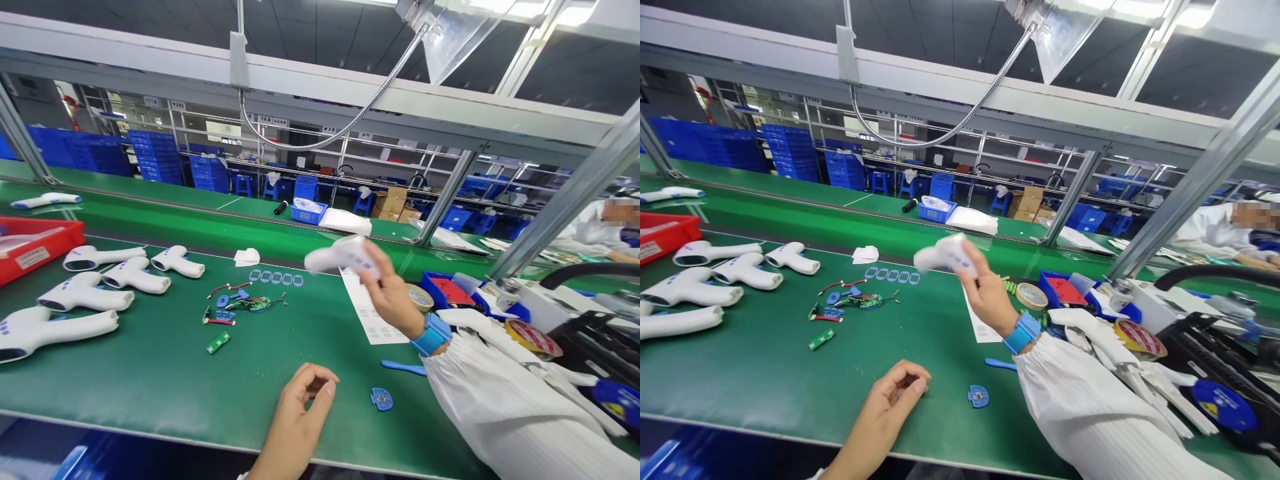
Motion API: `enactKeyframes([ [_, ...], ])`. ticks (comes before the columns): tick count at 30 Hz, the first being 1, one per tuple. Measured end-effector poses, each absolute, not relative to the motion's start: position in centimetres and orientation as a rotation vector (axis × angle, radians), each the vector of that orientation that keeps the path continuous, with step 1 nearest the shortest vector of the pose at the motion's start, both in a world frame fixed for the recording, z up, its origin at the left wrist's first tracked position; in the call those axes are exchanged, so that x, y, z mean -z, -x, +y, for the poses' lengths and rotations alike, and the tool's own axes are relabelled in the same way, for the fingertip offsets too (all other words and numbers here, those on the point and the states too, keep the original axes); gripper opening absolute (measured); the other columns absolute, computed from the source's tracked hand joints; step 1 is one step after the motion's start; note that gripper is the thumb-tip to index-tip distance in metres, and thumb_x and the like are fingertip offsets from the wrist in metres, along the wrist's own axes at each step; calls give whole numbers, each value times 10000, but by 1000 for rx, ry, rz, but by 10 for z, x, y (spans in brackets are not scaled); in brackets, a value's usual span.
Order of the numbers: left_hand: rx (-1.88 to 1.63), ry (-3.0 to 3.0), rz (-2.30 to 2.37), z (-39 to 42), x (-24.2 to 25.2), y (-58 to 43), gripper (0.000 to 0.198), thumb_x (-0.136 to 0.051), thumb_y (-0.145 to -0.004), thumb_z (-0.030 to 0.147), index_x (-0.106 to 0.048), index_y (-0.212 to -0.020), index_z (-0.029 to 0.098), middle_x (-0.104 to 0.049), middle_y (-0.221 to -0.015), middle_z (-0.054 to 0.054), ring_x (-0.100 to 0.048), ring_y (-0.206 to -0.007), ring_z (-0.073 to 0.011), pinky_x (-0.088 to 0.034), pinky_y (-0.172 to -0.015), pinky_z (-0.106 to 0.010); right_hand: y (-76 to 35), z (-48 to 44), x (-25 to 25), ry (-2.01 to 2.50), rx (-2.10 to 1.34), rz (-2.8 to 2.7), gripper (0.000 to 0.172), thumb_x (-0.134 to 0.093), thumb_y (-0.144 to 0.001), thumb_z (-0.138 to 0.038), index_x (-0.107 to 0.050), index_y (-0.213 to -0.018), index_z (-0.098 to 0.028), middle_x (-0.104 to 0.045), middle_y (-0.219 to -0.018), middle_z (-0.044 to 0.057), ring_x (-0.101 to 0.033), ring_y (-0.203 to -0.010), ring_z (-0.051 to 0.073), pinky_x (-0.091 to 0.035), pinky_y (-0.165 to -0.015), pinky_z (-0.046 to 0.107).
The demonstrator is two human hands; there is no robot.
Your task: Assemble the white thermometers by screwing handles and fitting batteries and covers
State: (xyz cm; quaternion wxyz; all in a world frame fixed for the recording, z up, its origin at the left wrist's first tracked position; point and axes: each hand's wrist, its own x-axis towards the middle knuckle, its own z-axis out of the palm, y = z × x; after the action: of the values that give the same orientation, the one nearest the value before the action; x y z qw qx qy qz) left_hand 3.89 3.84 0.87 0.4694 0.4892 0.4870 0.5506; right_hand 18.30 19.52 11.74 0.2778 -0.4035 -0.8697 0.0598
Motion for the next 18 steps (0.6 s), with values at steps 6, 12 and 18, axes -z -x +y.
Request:
enactKeyframes([
  [6, -1350, -1172, 1209, 38, -12, -38, 250, -533, -811, 427, -605, -820, 187, -556, -785, -24, -533, -759, -166, -417, -717, -257, -186, 194, -119, 1109, -120, -2325, 490, -201, -955, -374, -273, -1418, -232, -641, -752, 33, -587, -617, 185, -443, -584, 273],
  [12, -1341, -1171, 1213, 39, -9, -39, 262, -535, -808, 438, -601, -825, 185, -561, -793, -24, -539, -768, -168, -417, -722, -264, -185, 191, -122, 1090, -115, -2486, 438, -391, -905, -401, -438, -1326, -286, -648, -697, 8, -597, -598, 188, -424, -553, 255],
  [18, -1420, -1197, 1271, 41, -5, -37, 236, -502, -839, 400, -599, -878, 188, -576, -812, -27, -562, -779, -176, -442, -741, -285, -183, 181, -117, 1128, -49, -2432, 419, -334, -928, -371, -440, -1325, -289, -681, -937, 41, -620, -682, 195, -437, -614, 279],
])
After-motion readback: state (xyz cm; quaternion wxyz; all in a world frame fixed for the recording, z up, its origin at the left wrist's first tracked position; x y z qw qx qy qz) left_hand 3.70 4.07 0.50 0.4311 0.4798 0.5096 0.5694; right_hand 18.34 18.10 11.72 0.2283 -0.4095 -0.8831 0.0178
